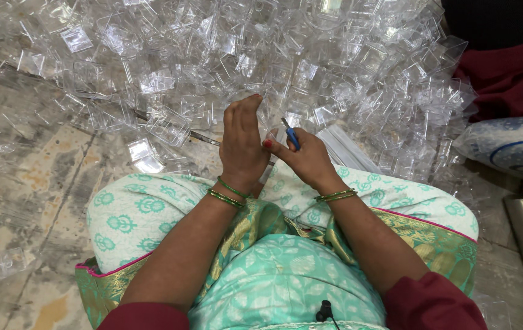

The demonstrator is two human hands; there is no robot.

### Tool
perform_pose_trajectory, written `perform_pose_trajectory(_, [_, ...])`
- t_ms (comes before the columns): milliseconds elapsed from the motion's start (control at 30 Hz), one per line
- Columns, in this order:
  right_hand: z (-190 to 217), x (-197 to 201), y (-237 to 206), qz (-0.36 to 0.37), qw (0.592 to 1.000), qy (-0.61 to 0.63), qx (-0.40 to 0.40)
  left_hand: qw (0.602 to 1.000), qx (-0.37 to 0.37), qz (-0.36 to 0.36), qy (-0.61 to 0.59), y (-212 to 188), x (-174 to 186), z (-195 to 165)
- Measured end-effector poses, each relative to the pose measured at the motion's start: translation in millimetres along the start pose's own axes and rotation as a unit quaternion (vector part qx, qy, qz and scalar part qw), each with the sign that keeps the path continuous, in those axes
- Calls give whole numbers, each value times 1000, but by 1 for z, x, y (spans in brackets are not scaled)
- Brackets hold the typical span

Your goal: The person sits on the floor surrounded by a large pile of small clear plastic boxes and trims the edges of the boxes one at a time using a blue utility knife, holding each box in one hand while cutting with the other, then sets the trimmed box aside.

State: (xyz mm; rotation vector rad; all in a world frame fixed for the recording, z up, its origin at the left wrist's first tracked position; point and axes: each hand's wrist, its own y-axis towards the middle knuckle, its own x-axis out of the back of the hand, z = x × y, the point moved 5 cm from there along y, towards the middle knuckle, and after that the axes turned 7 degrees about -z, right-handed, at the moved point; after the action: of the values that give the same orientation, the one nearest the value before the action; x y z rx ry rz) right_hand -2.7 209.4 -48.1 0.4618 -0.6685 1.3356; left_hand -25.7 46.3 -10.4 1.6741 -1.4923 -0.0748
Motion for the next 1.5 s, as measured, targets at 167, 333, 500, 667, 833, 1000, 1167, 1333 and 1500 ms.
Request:
perform_pose_trajectory(167, [8,-9,-10,11,999,43,-2,1000,-2,-6,7,-2,-2,4])
perform_pose_trajectory(333, [15,-11,-16,-14,998,58,-4,1000,13,2,17,-3,-5,7])
perform_pose_trajectory(500, [18,8,-14,-138,984,113,10,997,63,35,5,-1,-8,9])
perform_pose_trajectory(667, [22,16,-9,-125,970,189,88,990,14,125,60,-8,-20,6])
perform_pose_trajectory(833, [8,8,-5,-116,966,231,-25,987,-13,157,17,-12,-28,8])
perform_pose_trajectory(1000, [12,6,-7,-98,968,231,-14,990,33,139,-16,-1,-19,17])
perform_pose_trajectory(1167, [17,6,-9,-53,975,213,29,973,128,183,-61,10,-8,34])
perform_pose_trajectory(1333, [16,11,-3,-1,966,225,130,861,304,302,-275,4,-9,58])
perform_pose_trajectory(1500, [-8,3,2,100,931,350,-34,778,412,327,-344,-5,-16,71])
